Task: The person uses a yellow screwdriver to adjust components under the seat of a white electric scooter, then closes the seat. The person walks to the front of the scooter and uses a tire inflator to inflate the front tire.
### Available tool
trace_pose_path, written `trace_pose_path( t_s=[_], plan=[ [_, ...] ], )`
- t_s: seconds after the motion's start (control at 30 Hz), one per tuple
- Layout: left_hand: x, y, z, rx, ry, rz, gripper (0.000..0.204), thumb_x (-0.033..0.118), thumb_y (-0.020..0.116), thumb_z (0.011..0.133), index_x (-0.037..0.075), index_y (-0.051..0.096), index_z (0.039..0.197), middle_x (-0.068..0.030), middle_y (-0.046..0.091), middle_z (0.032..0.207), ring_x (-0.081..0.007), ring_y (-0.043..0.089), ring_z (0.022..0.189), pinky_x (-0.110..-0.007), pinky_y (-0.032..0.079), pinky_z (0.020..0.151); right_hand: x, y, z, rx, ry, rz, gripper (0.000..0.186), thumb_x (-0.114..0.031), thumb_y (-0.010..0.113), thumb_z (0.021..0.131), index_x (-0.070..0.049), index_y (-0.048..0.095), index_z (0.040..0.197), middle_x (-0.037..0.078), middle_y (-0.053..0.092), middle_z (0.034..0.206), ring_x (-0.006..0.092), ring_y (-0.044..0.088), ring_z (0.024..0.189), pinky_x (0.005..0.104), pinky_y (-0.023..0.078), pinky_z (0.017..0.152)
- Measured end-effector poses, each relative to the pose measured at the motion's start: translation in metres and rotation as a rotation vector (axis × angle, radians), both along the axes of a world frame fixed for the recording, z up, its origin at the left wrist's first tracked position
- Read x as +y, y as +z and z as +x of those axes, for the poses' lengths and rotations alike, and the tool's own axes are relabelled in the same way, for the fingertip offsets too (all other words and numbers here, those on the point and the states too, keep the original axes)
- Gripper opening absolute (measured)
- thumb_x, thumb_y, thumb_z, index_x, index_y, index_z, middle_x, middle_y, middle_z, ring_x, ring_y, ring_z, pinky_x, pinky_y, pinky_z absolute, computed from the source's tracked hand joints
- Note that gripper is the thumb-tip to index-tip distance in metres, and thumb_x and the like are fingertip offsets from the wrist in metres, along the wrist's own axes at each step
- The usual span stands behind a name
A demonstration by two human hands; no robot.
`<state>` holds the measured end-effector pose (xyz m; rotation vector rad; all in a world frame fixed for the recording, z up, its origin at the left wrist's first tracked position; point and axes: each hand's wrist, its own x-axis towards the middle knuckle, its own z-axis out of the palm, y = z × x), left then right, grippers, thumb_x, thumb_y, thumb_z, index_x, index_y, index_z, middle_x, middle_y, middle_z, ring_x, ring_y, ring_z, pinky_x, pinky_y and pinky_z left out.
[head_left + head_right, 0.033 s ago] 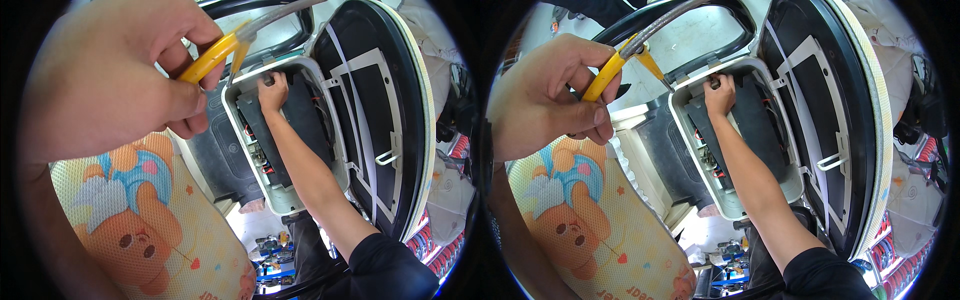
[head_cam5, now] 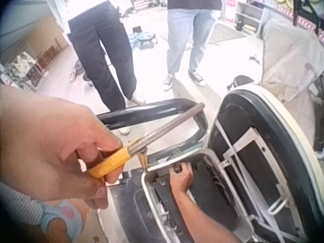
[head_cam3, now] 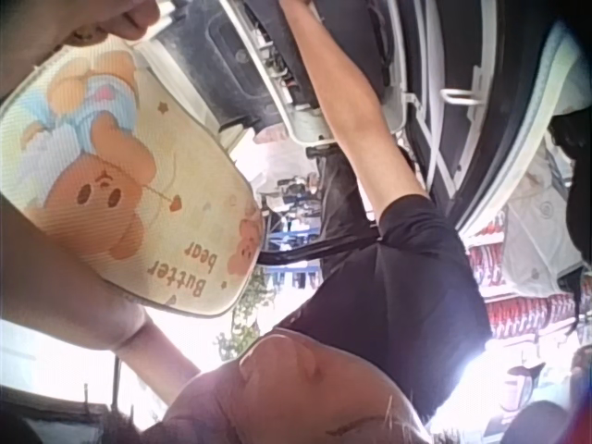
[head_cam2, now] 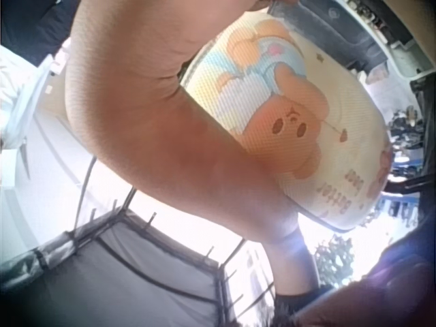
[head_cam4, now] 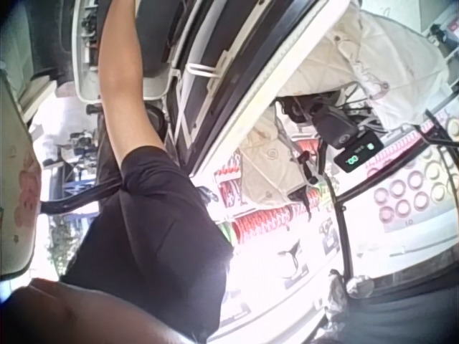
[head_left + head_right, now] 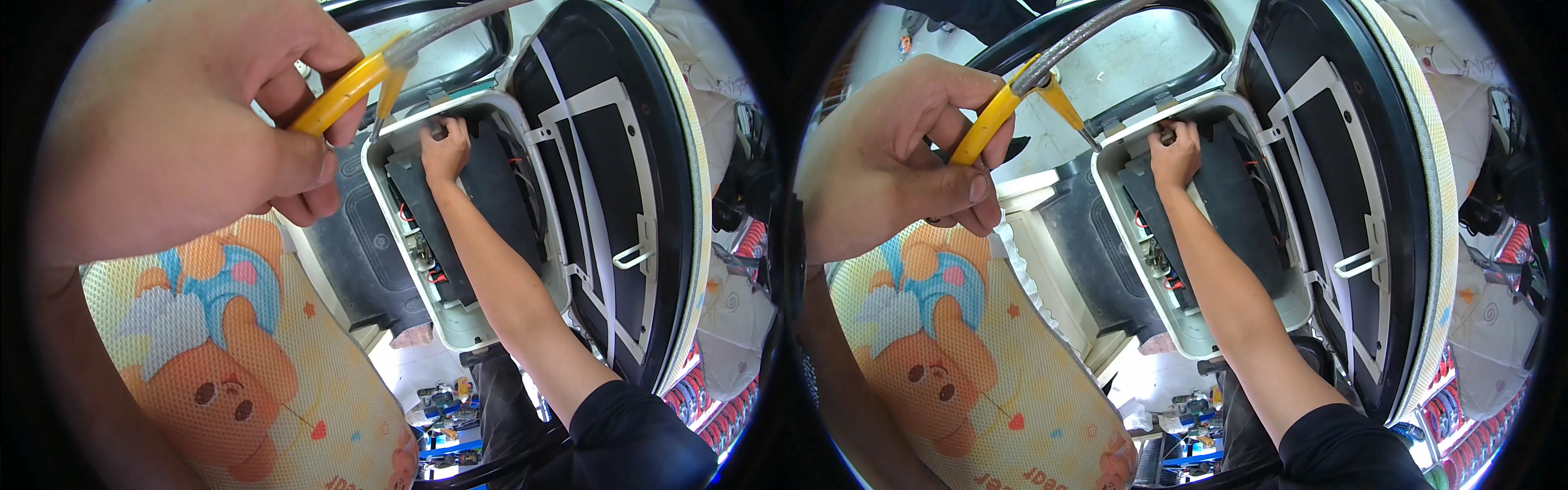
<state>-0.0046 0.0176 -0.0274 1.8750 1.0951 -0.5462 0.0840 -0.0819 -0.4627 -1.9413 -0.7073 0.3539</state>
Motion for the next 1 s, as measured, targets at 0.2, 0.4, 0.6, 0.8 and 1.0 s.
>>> trace_pose_path(
  t_s=[0.2, 0.4, 0.6, 0.8, 1.0],
  plan=[
    [-0.002, -0.002, -0.002, 0.013, -0.008, 0.006, 0.021, 0.001, 0.06, 0.097, -0.001, 0.054, 0.118, -0.0171, 0.07, 0.093, -0.025, 0.077, 0.087, -0.036, 0.063, 0.079, 0.0, 0.0, 0.002, 0.0, 0.028, -0.071, 0.017, -0.018, 0.08, 0.078, -0.008, 0.068, 0.083, 0.008, 0.065, 0.094, 0.0346, 0.066, 0.086, 0.0461, 0.052, 0.073],
    [-0.004, -0.001, -0.001, 0.008, -0.01, -0.001, 0.021, 0.002, 0.061, 0.097, -0.001, 0.055, 0.117, -0.0169, 0.071, 0.093, -0.0249, 0.077, 0.087, -0.036, 0.062, 0.079, 0.002, -0.002, 0.002, -0.028, 0.009, -0.032, 0.017, -0.018, 0.08, 0.079, -0.006, 0.069, 0.085, 0.008, 0.066, 0.094, 0.0343, 0.066, 0.086, 0.0458, 0.052, 0.073],
    [-0.009, -0.005, 0.001, 0.004, -0.026, -0.019, 0.02, 0.002, 0.061, 0.097, -0.001, 0.056, 0.116, -0.0168, 0.071, 0.093, -0.0247, 0.077, 0.087, -0.036, 0.062, 0.078, -0.008, -0.002, 0.007, -0.033, 0.116, 0.008, 0.013, -0.017, 0.079, 0.08, -0.009, 0.076, 0.089, 0.007, 0.066, 0.091, 0.032, 0.067, 0.081, 0.0446, 0.051, 0.071],
    [-0.011, -0.007, 0.004, 0.011, -0.037, -0.031, 0.02, 0.003, 0.061, 0.097, -0.001, 0.057, 0.116, -0.0166, 0.072, 0.092, -0.0246, 0.077, 0.086, -0.035, 0.062, 0.078, -0.002, -0.004, 0.004, -0.024, 0.049, -0.044, 0.015, -0.02, 0.08, 0.079, -0.008, 0.074, 0.084, 0.008, 0.068, 0.096, 0.0345, 0.067, 0.086, 0.0449, 0.052, 0.073],
    [-0.013, -0.009, 0.002, 0.024, -0.05, -0.026, 0.019, 0.004, 0.062, 0.096, -0.001, 0.057, 0.115, -0.0164, 0.073, 0.092, -0.0245, 0.077, 0.086, -0.035, 0.062, 0.077, 0.001, -0.003, 0.002, -0.035, 0.004, -0.024, 0.018, -0.019, 0.082, 0.076, -0.004, 0.072, 0.079, 0.009, 0.068, 0.088, 0.0319, 0.067, 0.08, 0.0419, 0.052, 0.072]
  ],
)
